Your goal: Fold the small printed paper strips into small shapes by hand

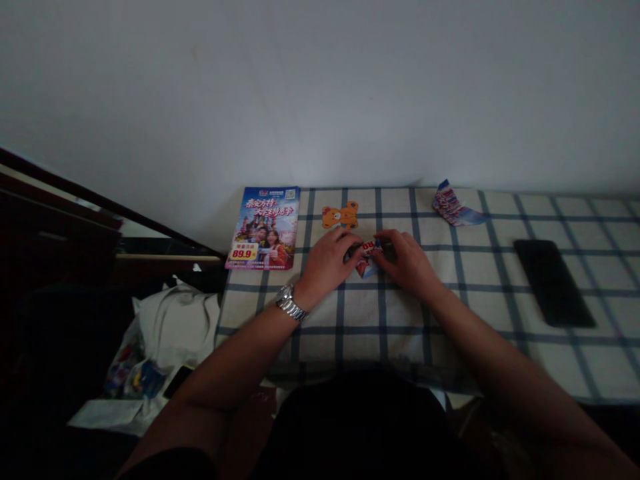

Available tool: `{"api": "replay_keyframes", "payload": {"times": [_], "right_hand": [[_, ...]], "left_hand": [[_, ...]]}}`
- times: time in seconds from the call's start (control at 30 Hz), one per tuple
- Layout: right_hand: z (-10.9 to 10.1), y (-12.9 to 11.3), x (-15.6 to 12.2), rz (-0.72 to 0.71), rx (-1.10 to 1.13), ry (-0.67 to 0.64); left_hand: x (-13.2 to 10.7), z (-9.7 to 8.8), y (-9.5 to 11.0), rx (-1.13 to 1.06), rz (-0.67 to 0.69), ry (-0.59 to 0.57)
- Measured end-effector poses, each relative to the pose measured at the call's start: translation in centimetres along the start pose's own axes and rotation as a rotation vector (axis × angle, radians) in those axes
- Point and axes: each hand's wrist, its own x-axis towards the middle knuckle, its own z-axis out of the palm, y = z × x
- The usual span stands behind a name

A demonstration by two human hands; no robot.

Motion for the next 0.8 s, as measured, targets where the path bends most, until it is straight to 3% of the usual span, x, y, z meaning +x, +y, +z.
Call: {"api": "replay_keyframes", "payload": {"times": [0.17,0.47,0.8], "right_hand": [[-0.4,-0.6,-0.2,0.132,0.216,0.036],[-0.4,-1.2,-0.3,0.225,0.575,0.031],[-0.8,-1.3,-0.3,0.291,0.536,0.030]], "left_hand": [[-0.2,0.1,-0.1,-0.264,-0.024,0.008],[-0.1,0.4,-0.5,-0.555,-0.091,0.048],[0.0,0.5,-0.5,-0.667,-0.103,0.029]]}}
